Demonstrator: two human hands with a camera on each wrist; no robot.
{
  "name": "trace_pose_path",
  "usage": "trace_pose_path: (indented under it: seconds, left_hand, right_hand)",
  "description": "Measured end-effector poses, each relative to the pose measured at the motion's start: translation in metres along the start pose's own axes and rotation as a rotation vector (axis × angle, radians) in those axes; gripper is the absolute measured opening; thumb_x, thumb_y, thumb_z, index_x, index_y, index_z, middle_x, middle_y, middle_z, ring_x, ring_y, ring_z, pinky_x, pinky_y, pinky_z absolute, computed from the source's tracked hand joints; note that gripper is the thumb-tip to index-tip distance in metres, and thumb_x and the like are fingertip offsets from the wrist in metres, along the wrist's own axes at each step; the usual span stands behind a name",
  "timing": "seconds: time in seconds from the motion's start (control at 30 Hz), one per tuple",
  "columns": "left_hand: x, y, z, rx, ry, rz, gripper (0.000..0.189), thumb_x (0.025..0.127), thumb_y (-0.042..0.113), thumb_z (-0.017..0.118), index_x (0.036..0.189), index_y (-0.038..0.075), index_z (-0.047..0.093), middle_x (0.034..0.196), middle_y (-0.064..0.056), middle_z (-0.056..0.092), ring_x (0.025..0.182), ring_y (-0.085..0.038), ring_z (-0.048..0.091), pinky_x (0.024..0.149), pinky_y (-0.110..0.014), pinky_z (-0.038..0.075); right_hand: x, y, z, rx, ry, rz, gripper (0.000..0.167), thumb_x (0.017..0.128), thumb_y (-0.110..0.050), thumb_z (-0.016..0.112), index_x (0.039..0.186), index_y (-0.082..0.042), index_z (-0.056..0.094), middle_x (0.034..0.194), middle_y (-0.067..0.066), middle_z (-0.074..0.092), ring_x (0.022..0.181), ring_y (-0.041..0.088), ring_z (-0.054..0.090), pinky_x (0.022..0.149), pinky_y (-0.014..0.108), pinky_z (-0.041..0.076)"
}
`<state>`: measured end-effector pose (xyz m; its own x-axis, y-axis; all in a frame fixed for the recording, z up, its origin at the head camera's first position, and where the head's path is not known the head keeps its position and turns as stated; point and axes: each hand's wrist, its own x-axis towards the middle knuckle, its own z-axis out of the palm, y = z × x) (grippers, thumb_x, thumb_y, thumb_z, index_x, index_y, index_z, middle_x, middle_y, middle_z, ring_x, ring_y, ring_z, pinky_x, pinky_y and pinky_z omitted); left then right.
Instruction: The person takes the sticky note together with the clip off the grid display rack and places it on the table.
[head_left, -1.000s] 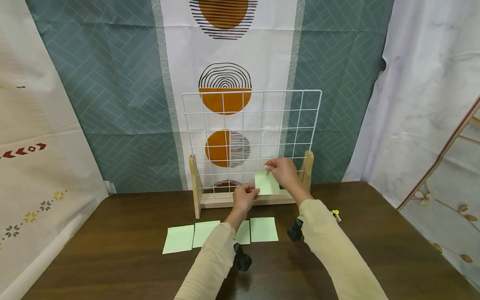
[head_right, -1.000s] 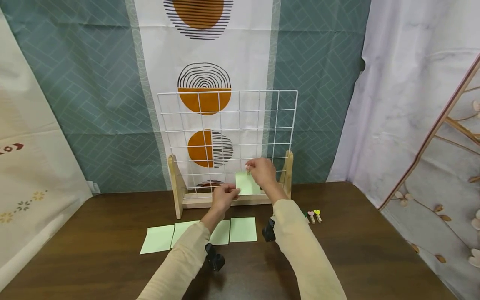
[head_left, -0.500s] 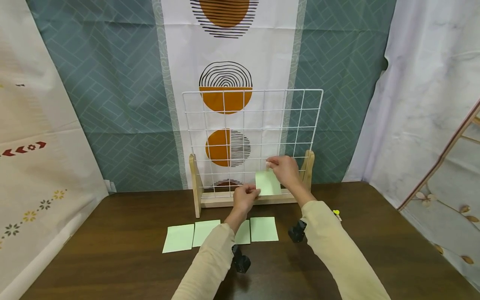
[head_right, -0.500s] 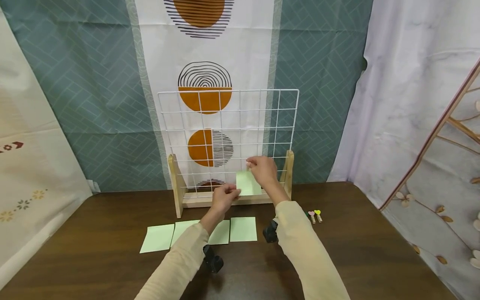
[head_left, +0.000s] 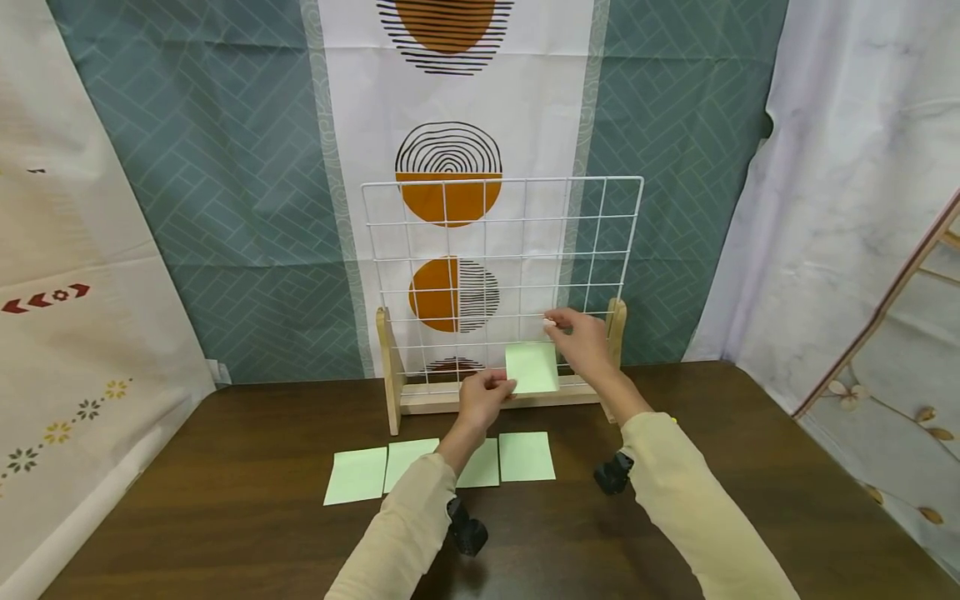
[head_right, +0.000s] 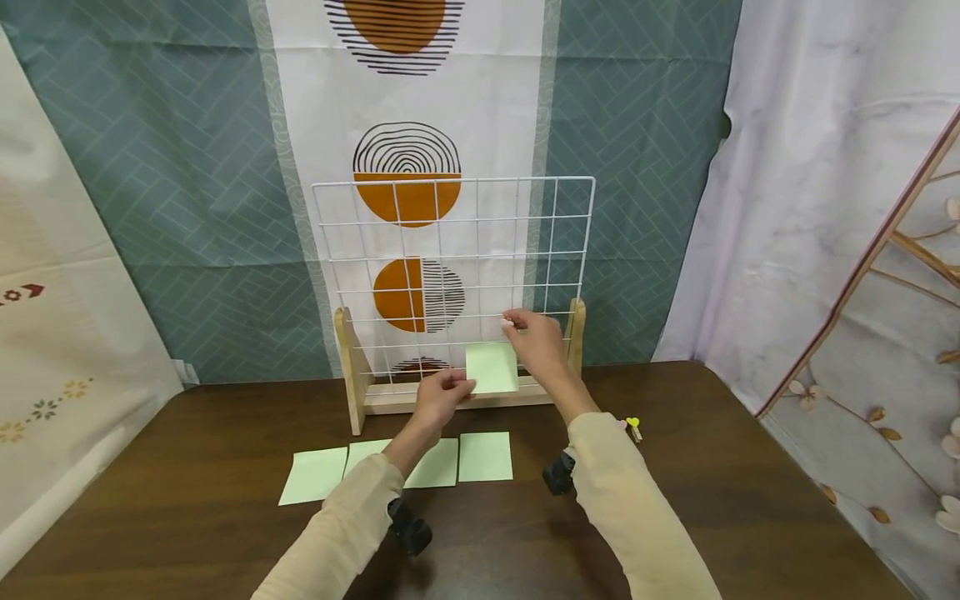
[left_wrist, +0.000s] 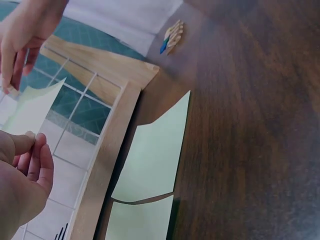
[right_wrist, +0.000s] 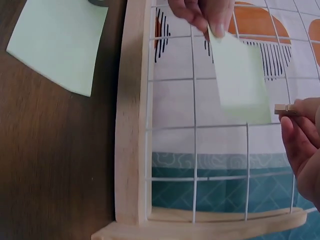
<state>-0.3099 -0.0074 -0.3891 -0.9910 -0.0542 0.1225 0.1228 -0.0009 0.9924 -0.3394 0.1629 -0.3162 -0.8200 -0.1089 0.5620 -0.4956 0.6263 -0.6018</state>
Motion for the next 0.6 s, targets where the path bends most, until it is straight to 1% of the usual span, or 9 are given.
trace_pose_path:
  seconds: [0.07,0.13,0.2,0.27,0.33,0.47,0.57,0.6]
  left_hand:
    - [-0.002,0.001,-0.001,0.002,-0.005,-0.016,0.017,0.089,-0.001,0.066,0.103,-0.010,0.066,0.085,-0.010,0.064,0.077,-0.022,0.066,0.077,-0.033,0.055]
    - [-0.005,0.001,-0.001,0.008,-0.014,-0.017,0.019,0.089,0.000,0.066,0.104,-0.010,0.065,0.086,-0.010,0.065,0.081,-0.027,0.067,0.076,-0.032,0.055]
    - [-0.007,0.001,-0.002,0.012,-0.023,-0.020,0.019,0.088,0.000,0.067,0.105,-0.009,0.064,0.087,-0.011,0.066,0.081,-0.027,0.066,0.075,-0.033,0.055]
    - [-0.010,0.001,-0.002,0.019,-0.033,-0.017,0.019,0.088,-0.001,0.066,0.106,-0.008,0.062,0.088,-0.011,0.068,0.080,-0.025,0.065,0.075,-0.036,0.055]
    - [-0.012,0.001,-0.002,0.023,-0.042,-0.025,0.017,0.088,-0.001,0.066,0.104,-0.006,0.061,0.088,-0.011,0.069,0.077,-0.021,0.065,0.075,-0.039,0.055]
    - [-0.017,0.001,-0.004,0.023,-0.072,-0.061,0.009,0.089,-0.003,0.064,0.096,-0.003,0.059,0.083,-0.007,0.066,0.079,-0.027,0.068,0.078,-0.042,0.055]
    - [-0.023,0.004,-0.006,0.023,-0.112,-0.082,0.007,0.089,-0.004,0.063,0.093,-0.003,0.058,0.080,-0.005,0.062,0.083,-0.033,0.069,0.079,-0.042,0.055]
    - [-0.024,0.005,-0.006,0.026,-0.125,-0.085,0.007,0.089,-0.004,0.063,0.093,-0.004,0.058,0.080,-0.005,0.061,0.084,-0.034,0.069,0.079,-0.042,0.055]
  right_hand:
    - [-0.002,0.002,-0.004,0.008,-0.001,-0.004,0.026,0.092,-0.009,0.064,0.114,0.003,0.067,0.106,0.018,0.069,0.099,0.033,0.063,0.086,0.047,0.049]
    - [-0.005,0.004,-0.008,0.009,-0.014,-0.004,0.026,0.092,-0.009,0.063,0.115,0.003,0.066,0.107,0.018,0.068,0.099,0.033,0.062,0.086,0.047,0.048]
    - [-0.008,0.006,-0.013,0.003,-0.037,-0.003,0.027,0.093,-0.010,0.062,0.117,0.002,0.065,0.107,0.018,0.067,0.100,0.032,0.061,0.083,0.047,0.049]
    - [-0.011,0.009,-0.018,-0.004,-0.065,-0.008,0.027,0.094,-0.010,0.060,0.117,0.002,0.063,0.106,0.017,0.067,0.099,0.032,0.060,0.082,0.047,0.049]
    - [-0.015,0.012,-0.021,-0.011,-0.090,-0.016,0.025,0.094,-0.010,0.060,0.116,0.001,0.063,0.104,0.016,0.066,0.097,0.031,0.060,0.081,0.048,0.048]
    - [-0.023,0.018,-0.027,-0.047,-0.127,-0.040,0.021,0.093,-0.009,0.062,0.111,0.001,0.065,0.106,0.015,0.063,0.094,0.031,0.062,0.082,0.048,0.050]
    - [-0.028,0.023,-0.032,-0.081,-0.158,-0.040,0.021,0.092,-0.008,0.064,0.110,0.001,0.067,0.109,0.015,0.061,0.093,0.031,0.065,0.078,0.046,0.053]
    - [-0.029,0.026,-0.033,-0.093,-0.168,-0.034,0.021,0.092,-0.008,0.065,0.110,0.001,0.067,0.107,0.014,0.062,0.091,0.031,0.066,0.076,0.045,0.054]
